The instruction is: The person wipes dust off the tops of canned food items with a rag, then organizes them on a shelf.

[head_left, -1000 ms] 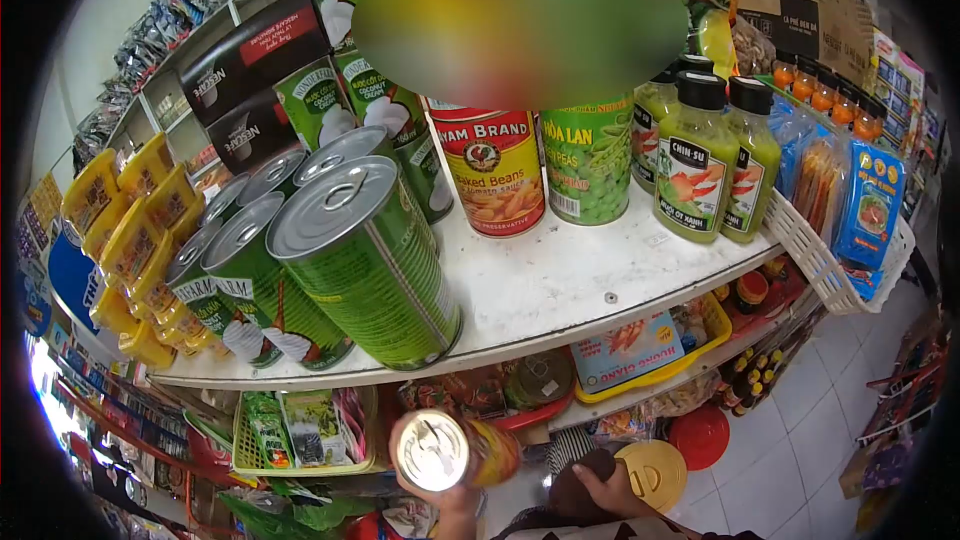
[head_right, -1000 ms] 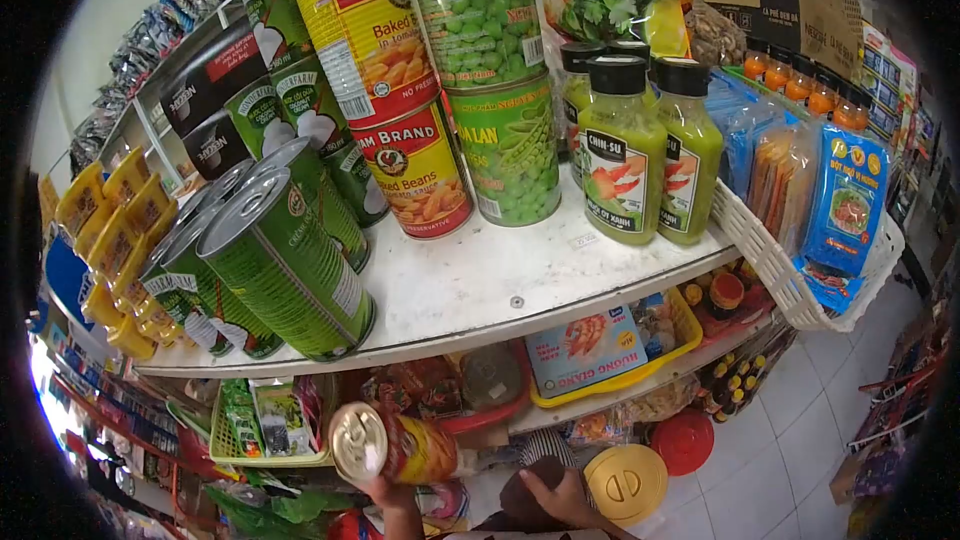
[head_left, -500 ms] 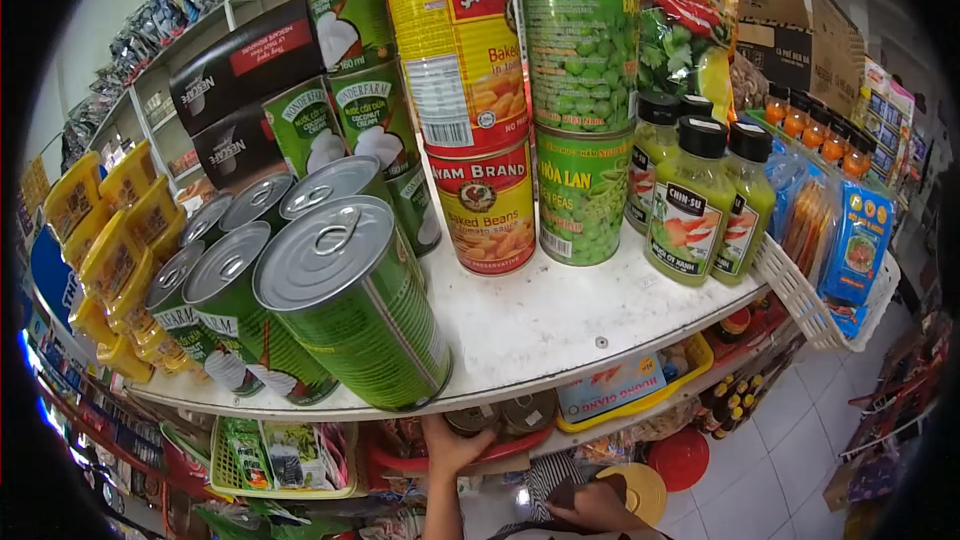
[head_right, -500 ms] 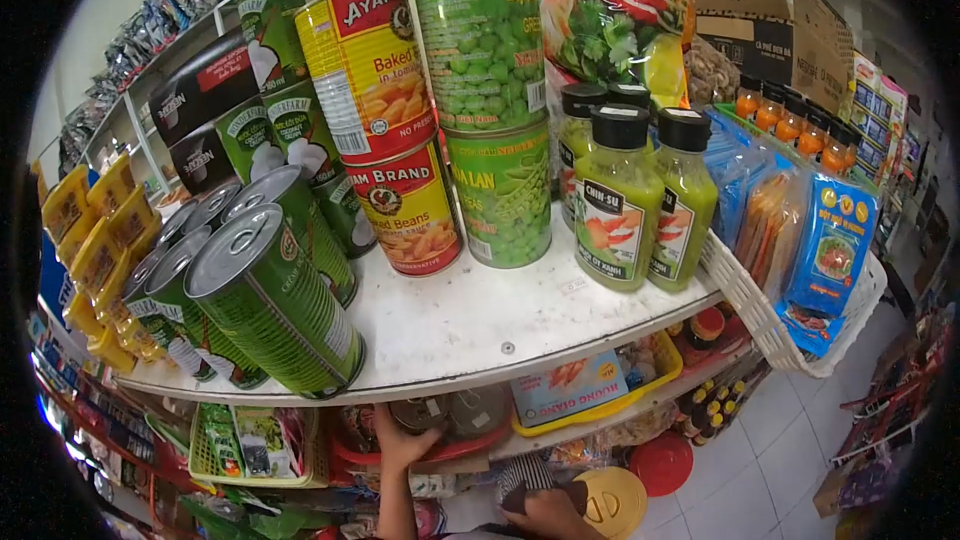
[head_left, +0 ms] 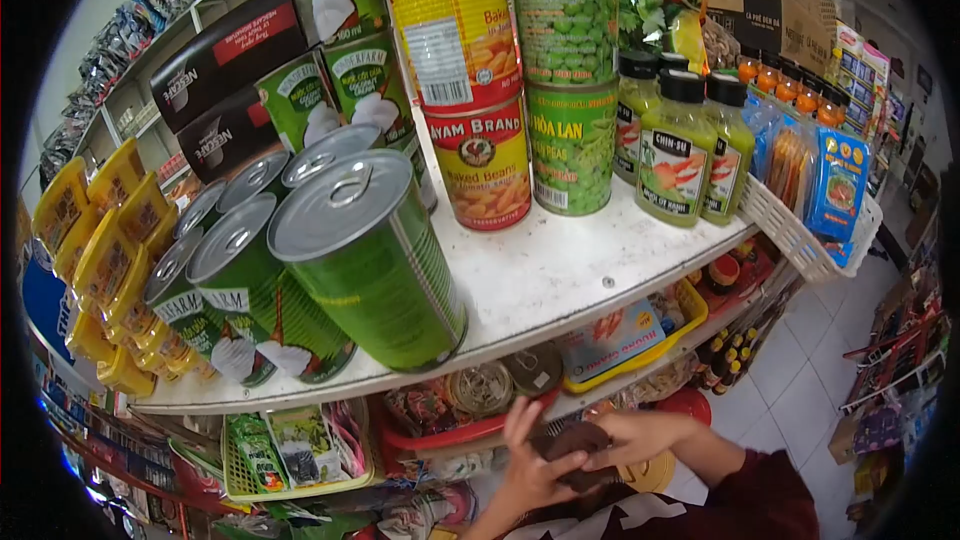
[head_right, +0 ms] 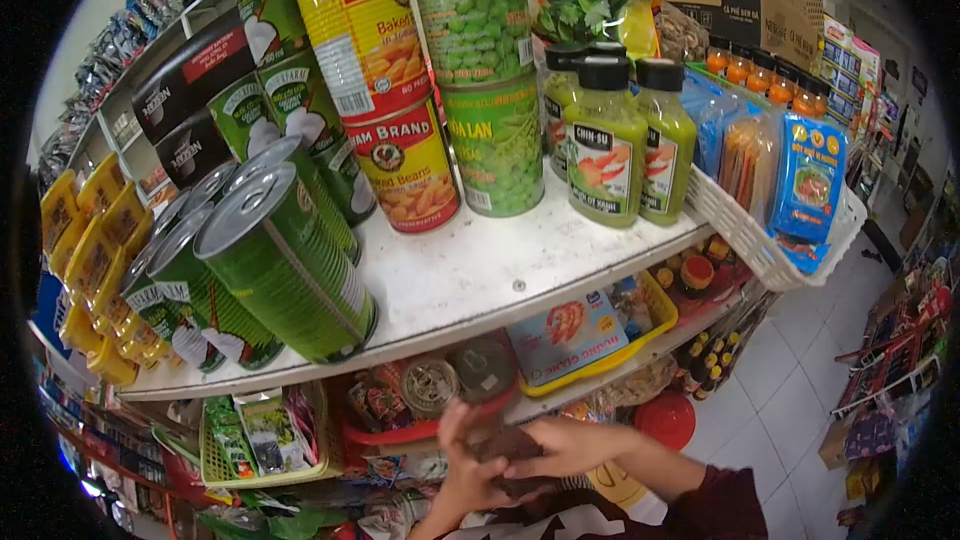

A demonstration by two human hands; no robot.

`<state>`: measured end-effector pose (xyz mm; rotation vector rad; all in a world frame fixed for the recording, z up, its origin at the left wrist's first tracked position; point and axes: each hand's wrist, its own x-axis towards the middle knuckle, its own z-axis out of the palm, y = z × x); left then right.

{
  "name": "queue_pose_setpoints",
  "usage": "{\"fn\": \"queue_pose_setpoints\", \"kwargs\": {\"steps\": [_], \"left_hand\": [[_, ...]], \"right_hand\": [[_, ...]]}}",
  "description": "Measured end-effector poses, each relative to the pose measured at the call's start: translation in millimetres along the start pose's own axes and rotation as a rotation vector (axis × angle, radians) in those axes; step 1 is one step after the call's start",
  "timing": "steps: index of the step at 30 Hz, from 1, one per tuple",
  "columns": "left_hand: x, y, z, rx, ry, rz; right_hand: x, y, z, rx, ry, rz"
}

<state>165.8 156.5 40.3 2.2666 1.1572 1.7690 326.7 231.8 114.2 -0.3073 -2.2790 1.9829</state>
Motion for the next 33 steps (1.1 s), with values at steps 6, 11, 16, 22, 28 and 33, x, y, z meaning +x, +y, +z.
{"fn": "queue_pose_setpoints", "kwargs": {"steps": [6, 11, 16, 22, 28, 33], "left_hand": [[-18.2, 4.4, -38.6, 0.130, 0.228, -0.301], [-33.6, 12.9, -54.5, 0.081, 0.346, -0.518], [-40.9, 20.0, -67.3, 0.102, 0.313, -0.544], [-26.9, 39.0, -64.3, 0.030, 0.281, -0.642], [-24.8, 32.4, -52.9, -0.201, 0.109, -0.489], [-4.7, 16.5, -22.5, -0.669, -0.207, -0.487]], "right_hand": [[3.2, -97.3, -11.6, -0.521, 0.606, -0.562], [18.7, -217.5, -91.0, -1.148, 1.332, -0.884], [55.4, -255.2, -106.5, -0.820, 1.284, -0.455], [66.1, -233.4, -125.2, -1.040, 1.634, -1.007], [-13.8, -165.2, -86.9, -0.425, 1.209, -1.773], [-76.4, -20.8, 15.9, -0.484, 1.315, -1.203]]}}
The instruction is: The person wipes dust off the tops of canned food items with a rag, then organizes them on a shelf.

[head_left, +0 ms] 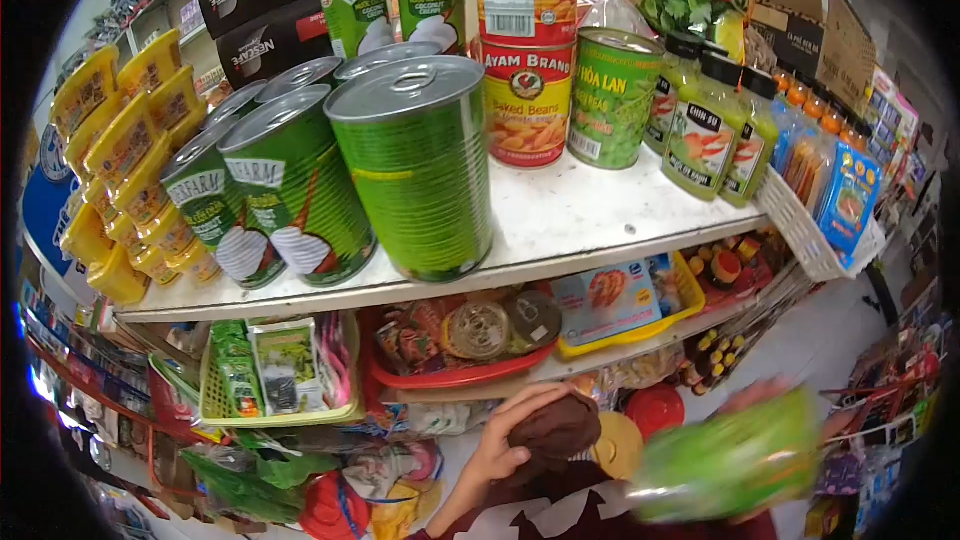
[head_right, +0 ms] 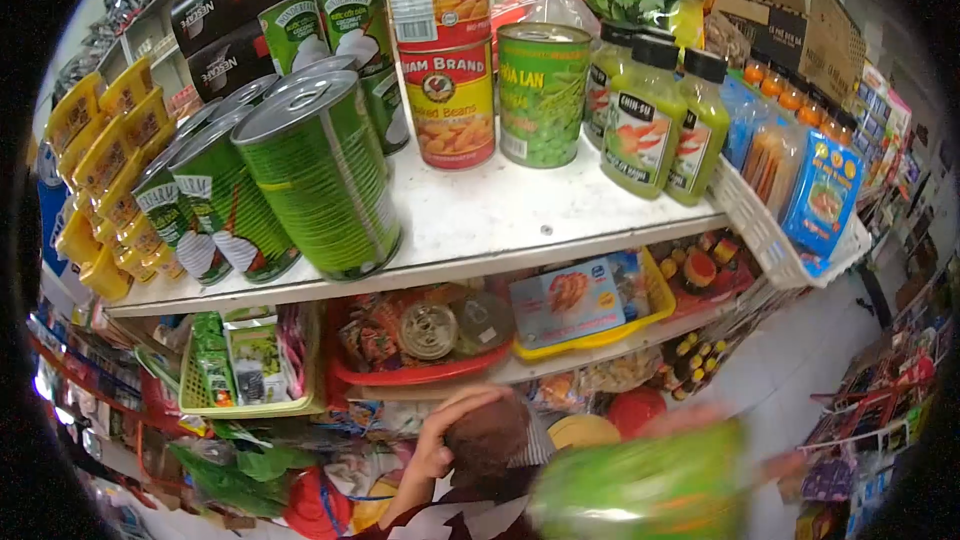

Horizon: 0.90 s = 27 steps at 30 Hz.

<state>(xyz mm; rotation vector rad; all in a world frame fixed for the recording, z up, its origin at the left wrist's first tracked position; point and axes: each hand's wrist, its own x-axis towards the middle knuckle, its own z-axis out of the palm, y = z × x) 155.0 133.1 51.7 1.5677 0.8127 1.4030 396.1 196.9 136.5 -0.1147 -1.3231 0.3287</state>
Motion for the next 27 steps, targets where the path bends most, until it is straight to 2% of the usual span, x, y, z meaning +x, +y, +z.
{"fn": "queue_pose_setpoints", "kwargs": {"steps": [2, 4, 6, 7, 8, 9, 11, 15, 16, 17, 18, 20, 21, 22, 24, 25, 27], "left_hand": [[9.6, -15.1, 20.2, -0.326, -0.122, -0.046], [0.9, -36.5, 39.9, -0.541, -0.200, -0.143], [-5.9, -33.3, 43.9, -0.607, -0.086, -0.340], [1.2, -46.1, 35.4, -0.628, -0.188, -0.317], [0.9, -47.4, 36.7, -0.558, -0.098, -0.268], [1.0, -44.9, 37.9, -0.515, -0.030, -0.287], [2.3, -37.3, 38.0, -0.447, 0.082, -0.325], [-8.2, -32.0, 37.0, -0.538, 0.186, -0.315], [-11.7, -33.0, 40.0, -0.573, 0.273, -0.314], [-16.1, -34.8, 44.6, -0.610, 0.364, -0.315], [-20.7, -35.6, 49.5, -0.647, 0.461, -0.318], [-25.4, -36.8, 53.6, -0.371, 0.561, -0.333], [-29.3, -44.5, 56.7, -0.350, 0.668, -0.344], [-30.1, -51.3, 57.8, -0.322, 0.770, -0.341], [-28.4, -51.0, 50.0, -0.439, 0.721, -0.376], [-28.4, -49.8, 47.1, -0.496, 0.695, -0.397], [-27.0, -47.0, 47.4, -0.634, 0.693, -0.404]], "right_hand": [[-49.8, -13.0, -4.0, -0.125, -0.237, 0.238], [-76.2, -13.7, 9.0, -0.138, -0.403, 0.383], [-88.0, -2.3, 22.8, -0.110, -0.444, 0.468], [-92.4, -0.7, 28.4, -0.060, -0.389, 0.633], [-97.0, 4.2, 30.1, -0.007, -0.332, 0.794], [-99.8, 15.2, 26.4, -0.099, -0.422, 0.693], [-102.0, 20.0, 31.9, -0.001, -0.382, 0.758], [-117.3, 21.3, 37.7, 0.247, -0.397, 0.962], [-119.8, 19.7, 37.6, 0.307, -0.411, 1.025], [-116.4, 19.8, 39.0, 0.171, -0.505, 0.989], [-120.7, 21.6, 39.4, 0.221, -0.482, 1.044], [-140.4, 23.2, 36.6, 0.327, -0.425, 1.157], [-161.1, 27.4, 29.4, 0.262, -0.431, 1.174], [-179.7, 22.7, 22.6, 0.355, -0.413, 1.358], [-205.2, 12.4, 16.2, 0.552, -0.367, 1.691], [-215.3, 11.6, 21.4, 0.620, -0.220, 1.786], [-199.6, -6.9, 20.6, 0.412, -0.409, 1.712]]}}
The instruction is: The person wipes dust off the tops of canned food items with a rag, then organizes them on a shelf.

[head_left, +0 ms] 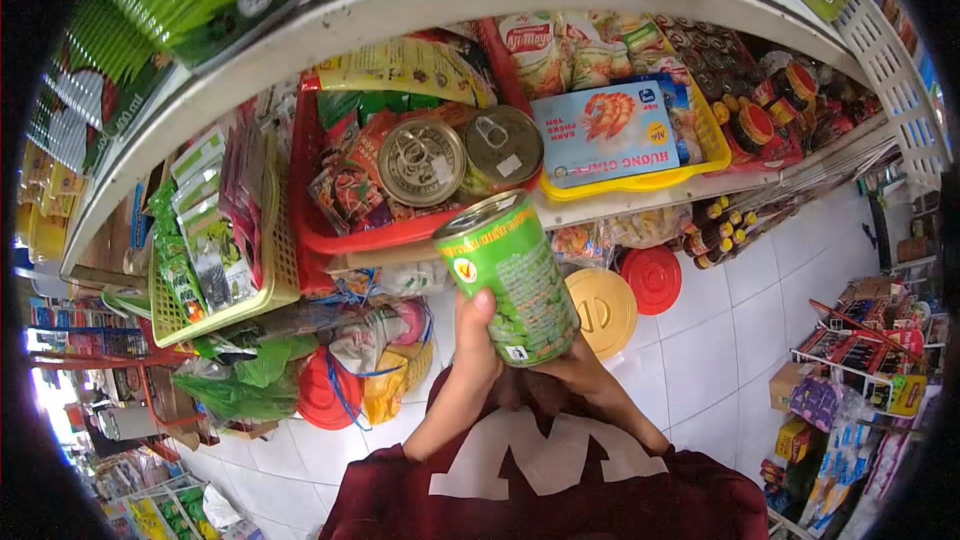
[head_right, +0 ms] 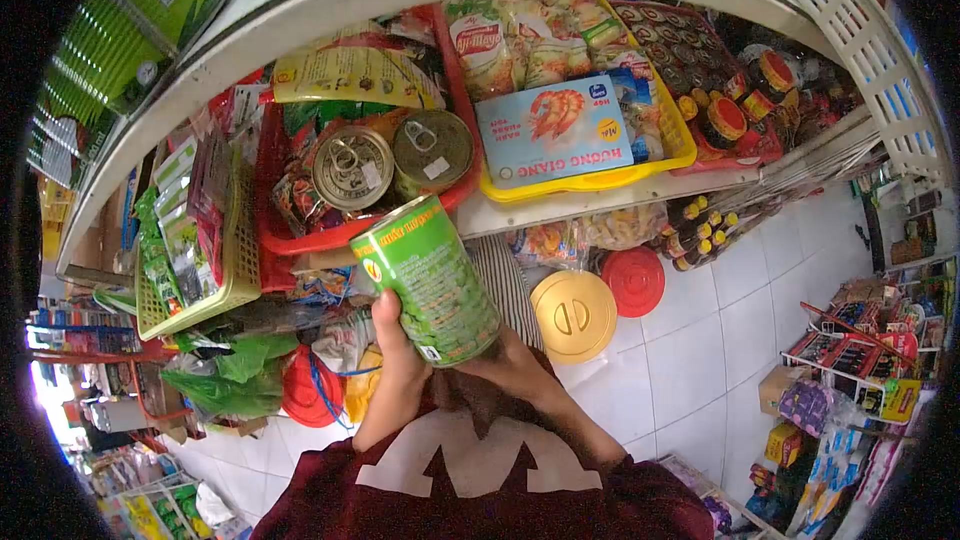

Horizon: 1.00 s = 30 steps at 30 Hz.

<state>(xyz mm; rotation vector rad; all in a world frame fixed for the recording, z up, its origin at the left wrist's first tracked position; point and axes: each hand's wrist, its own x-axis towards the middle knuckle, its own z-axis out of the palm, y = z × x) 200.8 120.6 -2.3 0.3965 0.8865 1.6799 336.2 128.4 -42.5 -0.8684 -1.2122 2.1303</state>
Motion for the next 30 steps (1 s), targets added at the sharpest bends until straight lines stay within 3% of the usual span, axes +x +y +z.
{"fn": "queue_pose_setpoints", "kwargs": {"steps": [1, 2, 5, 6, 9, 10, 13, 14, 15, 17, 19, 21, 24, 25, 27, 28, 30], "left_hand": [[-0.7, 0.0, 0.7, -0.062, -0.009, -0.025], [-0.5, -4.0, -2.4, -0.097, -0.023, -0.036], [1.3, -0.2, -13.7, -0.206, -0.148, -0.099], [3.7, 1.9, -17.8, -0.248, -0.268, -0.090], [3.3, -4.1, -25.9, -0.173, -0.067, -0.104], [1.6, 4.6, -17.9, -0.063, -0.040, -0.102], [-5.4, -8.7, -5.9, 0.226, -0.114, 0.147], [-14.3, -14.4, -10.0, 0.366, -0.151, 0.080], [-22.4, -23.8, -11.5, 0.466, -0.219, 0.109], [-31.5, -15.7, 1.0, 0.190, -0.244, 0.029], [-33.9, -9.7, -7.9, 0.118, -0.218, -0.020], [-32.2, -6.7, -17.7, 0.149, -0.127, -0.072], [-28.3, -14.5, -26.6, 0.041, -0.083, -0.149], [-27.4, -25.0, -32.1, 0.211, -0.108, -0.069], [-25.4, -42.3, -31.9, 0.539, -0.168, 0.107], [-36.8, -22.8, -10.8, 0.158, -0.208, -0.180], [-35.5, -16.0, -0.5, 0.115, -0.210, -0.191]], "right_hand": [[-5.8, -8.8, 4.5, -0.128, 0.013, -0.012], [-5.7, -10.3, 1.9, -0.051, 0.086, 0.006], [-5.9, -2.8, -27.7, -0.480, 0.433, -0.186], [-8.0, -7.5, -41.4, -0.363, 0.532, -0.281], [-12.4, -45.4, -38.1, 0.106, 0.764, -0.572], [-11.9, -50.1, -31.0, 0.053, 0.833, -0.706], [-6.7, -72.1, -16.7, -0.711, 0.434, -1.050], [-0.1, -81.6, 0.9, -0.848, 0.527, -1.060], [11.1, -84.6, 9.6, -0.822, 0.622, -1.107], [19.5, -92.6, 18.2, -0.531, 0.667, -0.928], [16.0, -79.5, 17.8, -0.704, 0.515, -1.083], [8.7, -66.3, 18.6, -0.885, 0.184, -1.270], [-1.2, -72.1, 21.3, -1.016, -0.073, -1.249], [5.0, -84.4, 19.6, -1.011, -0.131, -1.261], [21.3, -102.2, 12.3, -1.054, -0.001, -1.303], [29.5, -109.1, 4.5, -1.025, 0.115, -1.263], [35.5, -112.7, -0.1, -0.895, 0.329, -1.067]]}}
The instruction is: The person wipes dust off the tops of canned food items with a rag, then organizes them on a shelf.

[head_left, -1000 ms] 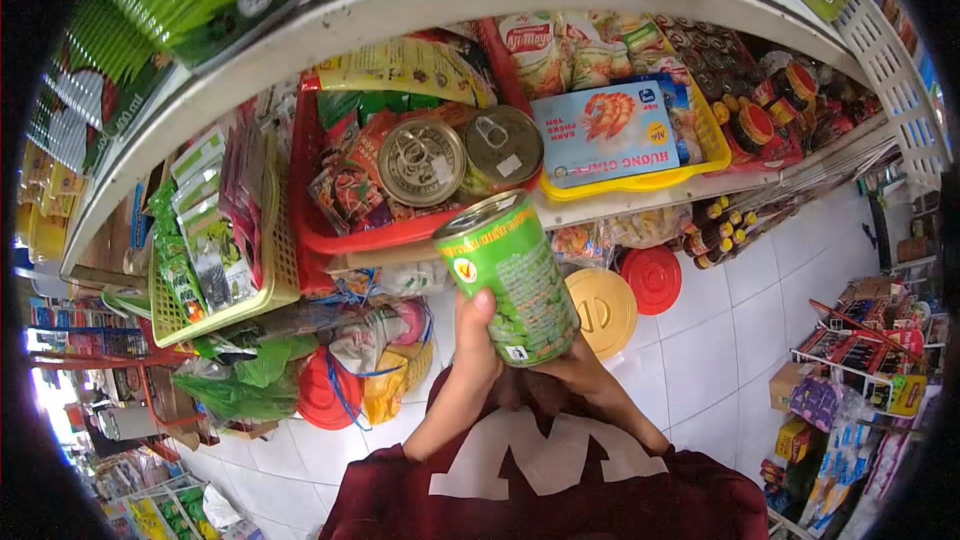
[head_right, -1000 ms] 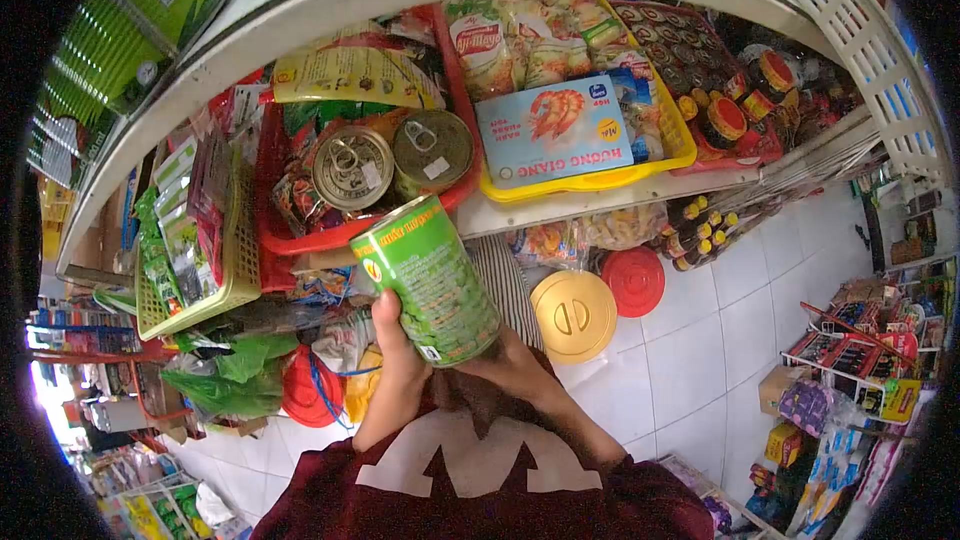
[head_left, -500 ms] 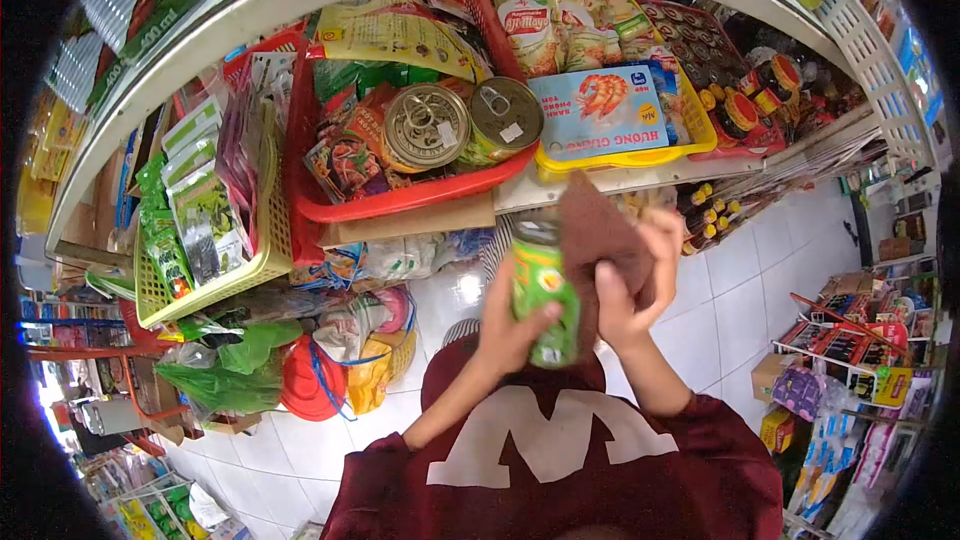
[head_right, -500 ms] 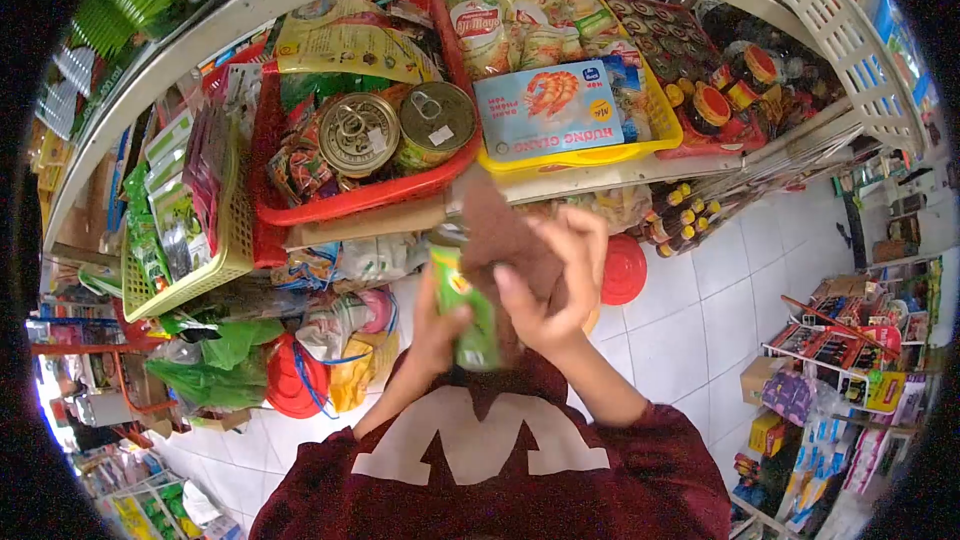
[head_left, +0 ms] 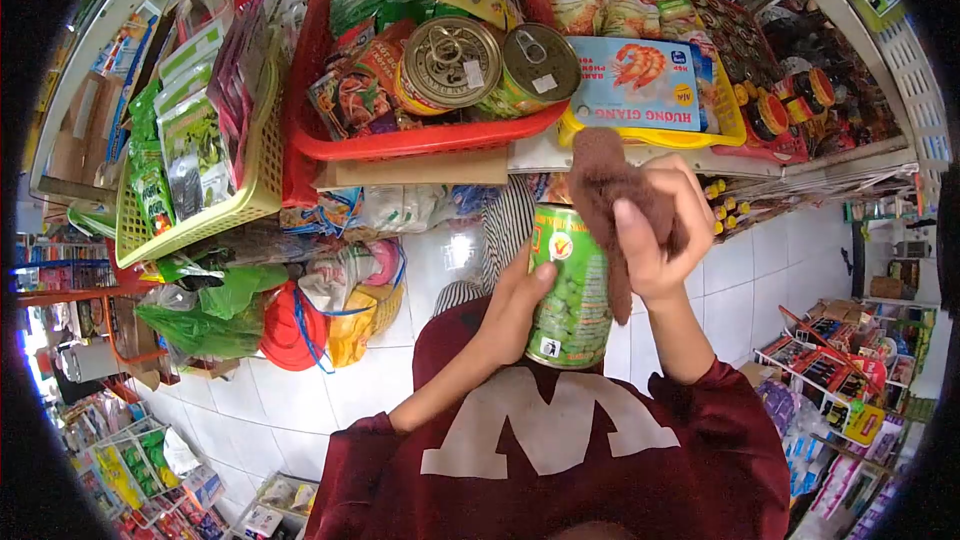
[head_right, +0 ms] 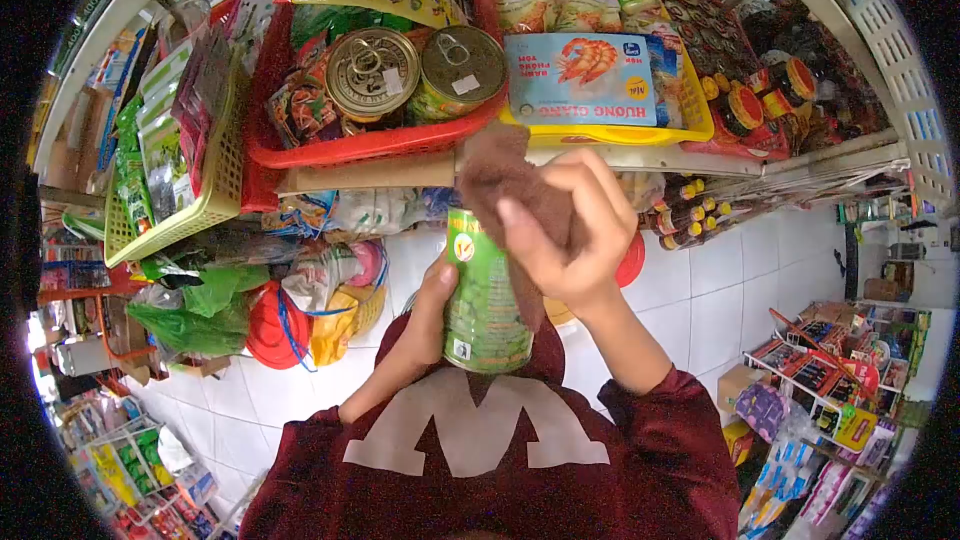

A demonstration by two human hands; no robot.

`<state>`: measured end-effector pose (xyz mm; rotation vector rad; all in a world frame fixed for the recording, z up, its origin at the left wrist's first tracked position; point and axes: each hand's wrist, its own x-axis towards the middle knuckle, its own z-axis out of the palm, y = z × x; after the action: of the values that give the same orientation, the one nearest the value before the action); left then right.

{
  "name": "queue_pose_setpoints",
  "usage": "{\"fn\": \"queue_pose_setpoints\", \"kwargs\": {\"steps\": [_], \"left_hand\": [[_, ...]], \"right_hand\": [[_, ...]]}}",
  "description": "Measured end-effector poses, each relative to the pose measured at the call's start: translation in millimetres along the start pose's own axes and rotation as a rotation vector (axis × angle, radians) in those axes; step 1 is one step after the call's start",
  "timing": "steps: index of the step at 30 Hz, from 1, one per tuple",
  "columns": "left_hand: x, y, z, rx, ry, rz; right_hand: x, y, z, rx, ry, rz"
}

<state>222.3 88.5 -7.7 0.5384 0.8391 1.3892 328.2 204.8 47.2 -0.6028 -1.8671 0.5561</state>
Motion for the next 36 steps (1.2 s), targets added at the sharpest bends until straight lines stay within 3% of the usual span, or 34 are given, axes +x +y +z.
{"fn": "queue_pose_setpoints", "kwargs": {"steps": [3, 7, 10, 11, 13, 15, 16, 18, 20, 23, 24, 27, 31, 32, 35, 36], "left_hand": [[1.9, -3.6, -10.2, -0.100, 0.052, -0.023], [10.4, -1.5, -15.8, -0.141, 0.112, -0.034], [12.5, -14.8, -15.9, -0.028, 0.096, 0.104], [13.7, -16.3, -11.6, -0.032, 0.083, 0.144], [13.3, -23.2, -8.7, 0.083, 0.107, 0.188], [11.5, -18.2, 0.2, 0.184, 0.130, 0.224], [9.9, -12.8, 4.4, 0.209, 0.139, 0.261], [10.5, -4.8, 4.8, 0.311, 0.210, 0.272], [6.5, 7.0, 10.5, 0.436, 0.287, 0.232], [0.6, 30.1, 17.2, 0.831, 0.221, 0.160], [0.3, 26.5, 12.8, 0.753, 0.209, 0.202], [-0.1, 37.4, 1.5, 0.795, 0.024, 0.263], [-0.2, 40.0, 8.2, 0.577, 0.009, 0.226], [2.3, 38.6, 10.8, 0.634, 0.066, 0.238], [11.3, 16.5, 2.6, 0.536, 0.129, 0.264], [11.9, 13.5, 1.0, 0.530, 0.143, 0.247]], "right_hand": [[-21.2, 2.9, 7.9, -0.032, 0.042, -0.100], [-60.9, -17.6, 4.4, 0.114, -0.222, -0.176], [-59.3, -2.7, 2.1, 0.111, -0.115, -0.146], [-52.5, 0.8, -2.4, 0.067, -0.145, -0.067], [-44.1, 16.5, 2.8, 0.142, 0.057, 0.054], [-41.7, 9.6, 17.7, 0.425, 0.398, 0.522], [-42.7, 5.9, 13.9, 0.468, 0.267, 0.686], [-64.2, 13.3, 26.0, 0.416, 0.175, 0.606], [-71.6, 17.1, 29.6, 0.671, 0.022, 0.556], [-90.4, 37.5, 16.4, 0.799, -0.134, 0.824], [-78.1, 32.3, 14.5, 0.855, -0.155, 0.809], [-81.5, 30.4, 3.1, 1.087, -0.090, 1.087], [-83.8, 16.7, 8.1, 1.470, 0.136, 1.339], [-85.3, 21.1, 9.6, 1.743, 0.060, 1.012], [-92.3, 13.2, 4.3, 1.281, 0.055, 1.224], [-91.2, 11.8, 2.8, 1.263, 0.045, 1.221]]}}
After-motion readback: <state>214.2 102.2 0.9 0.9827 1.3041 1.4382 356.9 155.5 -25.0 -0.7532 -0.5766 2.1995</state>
